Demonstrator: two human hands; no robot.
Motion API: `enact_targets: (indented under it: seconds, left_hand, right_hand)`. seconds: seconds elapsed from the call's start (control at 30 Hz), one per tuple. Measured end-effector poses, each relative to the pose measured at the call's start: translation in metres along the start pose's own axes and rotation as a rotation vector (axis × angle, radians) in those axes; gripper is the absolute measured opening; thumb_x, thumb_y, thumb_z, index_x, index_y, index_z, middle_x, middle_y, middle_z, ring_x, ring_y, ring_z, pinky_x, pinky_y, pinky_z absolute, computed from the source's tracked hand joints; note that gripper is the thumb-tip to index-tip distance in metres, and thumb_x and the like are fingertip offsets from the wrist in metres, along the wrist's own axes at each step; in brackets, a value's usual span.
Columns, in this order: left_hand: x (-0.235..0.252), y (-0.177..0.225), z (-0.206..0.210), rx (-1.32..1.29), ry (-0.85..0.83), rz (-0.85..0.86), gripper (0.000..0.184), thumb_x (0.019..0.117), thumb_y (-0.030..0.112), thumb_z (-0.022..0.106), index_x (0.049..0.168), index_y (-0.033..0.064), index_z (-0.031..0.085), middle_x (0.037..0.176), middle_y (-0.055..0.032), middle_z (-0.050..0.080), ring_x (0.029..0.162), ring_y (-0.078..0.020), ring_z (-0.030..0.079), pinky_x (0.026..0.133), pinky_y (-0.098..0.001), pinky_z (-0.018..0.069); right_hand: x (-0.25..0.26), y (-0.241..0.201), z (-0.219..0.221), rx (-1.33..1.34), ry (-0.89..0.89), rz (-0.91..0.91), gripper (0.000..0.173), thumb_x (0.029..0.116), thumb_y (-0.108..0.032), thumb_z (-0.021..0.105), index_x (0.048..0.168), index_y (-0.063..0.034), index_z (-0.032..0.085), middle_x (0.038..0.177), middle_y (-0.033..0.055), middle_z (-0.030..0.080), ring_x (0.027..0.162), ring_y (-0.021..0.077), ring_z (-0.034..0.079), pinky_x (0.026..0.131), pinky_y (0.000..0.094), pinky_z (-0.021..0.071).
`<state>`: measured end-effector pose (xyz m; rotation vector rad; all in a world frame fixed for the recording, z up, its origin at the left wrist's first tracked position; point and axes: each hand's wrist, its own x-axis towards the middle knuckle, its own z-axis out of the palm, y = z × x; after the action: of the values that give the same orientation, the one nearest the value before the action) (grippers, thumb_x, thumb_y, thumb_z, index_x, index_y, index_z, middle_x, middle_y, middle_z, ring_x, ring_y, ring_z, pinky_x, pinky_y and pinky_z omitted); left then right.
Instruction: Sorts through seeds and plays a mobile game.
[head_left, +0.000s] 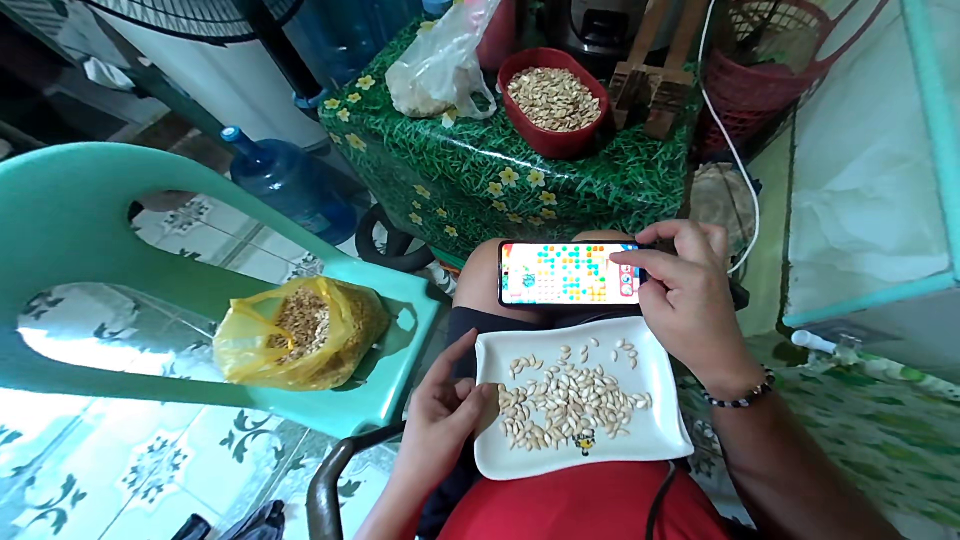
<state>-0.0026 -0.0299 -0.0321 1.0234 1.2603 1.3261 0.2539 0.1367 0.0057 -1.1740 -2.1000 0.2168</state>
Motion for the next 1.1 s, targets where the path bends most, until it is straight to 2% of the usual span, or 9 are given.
enact_targets:
  seconds: [0.3, 0.67, 0.9, 1.1]
  left_hand:
    - [-0.0002, 0.0002, 0.0, 0.002, -0.004, 0.007, 0.062, 0.0939, -0.003, 0.058, 0.152, 0.0015, 0.038, 0.076, -0.0023, 0.071, 0.062, -0.0098, 0.069, 0.062, -0.0245, 0.0603]
    - [0.0001, -0.0002, -0.0001, 0.006, -0.004, 0.009, 0.061, 0.0939, -0.003, 0.058, 0.151, 0.0016, 0.039, 0.072, -0.0013, 0.069, 0.06, -0.009, 0.067, 0.061, -0.0237, 0.0594]
    - [-0.0005, 0.0, -0.0001, 0.008, -0.003, 0.006, 0.061, 0.0941, -0.003, 0.058, 0.152, 0.0024, 0.039, 0.073, -0.0019, 0.069, 0.061, -0.0096, 0.068, 0.062, -0.0244, 0.0599]
    - [-0.0004, 0.0004, -0.0001, 0.012, 0.002, -0.002, 0.061, 0.0941, -0.002, 0.058, 0.151, 0.0027, 0.039, 0.072, -0.0008, 0.068, 0.06, -0.0087, 0.067, 0.061, -0.0237, 0.0593]
  right_hand:
    - [-0.0061, 0.0013, -0.0008, 0.082, 0.023, -0.026, 0.034, 0.087, 0.0, 0.053, 0.094, -0.0165, 0.083, 0.122, 0.0108, 0.064, 0.126, 0.0366, 0.047, 0.103, 0.0538, 0.0384]
    - [-0.0094, -0.0009, 0.0018, 0.116, 0.005, -0.03, 0.031, 0.0871, -0.003, 0.055, 0.089, -0.018, 0.083, 0.121, 0.0091, 0.065, 0.127, 0.0348, 0.046, 0.103, 0.0527, 0.0374]
    - [-0.0086, -0.0012, 0.0047, 0.118, 0.006, -0.041, 0.035, 0.0874, -0.003, 0.054, 0.097, -0.0193, 0.083, 0.122, 0.0093, 0.064, 0.125, 0.0347, 0.046, 0.101, 0.053, 0.038]
    - [-0.0076, -0.0023, 0.0066, 0.114, 0.007, -0.058, 0.036, 0.0882, -0.003, 0.054, 0.099, -0.0194, 0.083, 0.122, 0.0099, 0.064, 0.125, 0.0352, 0.047, 0.101, 0.0533, 0.0383]
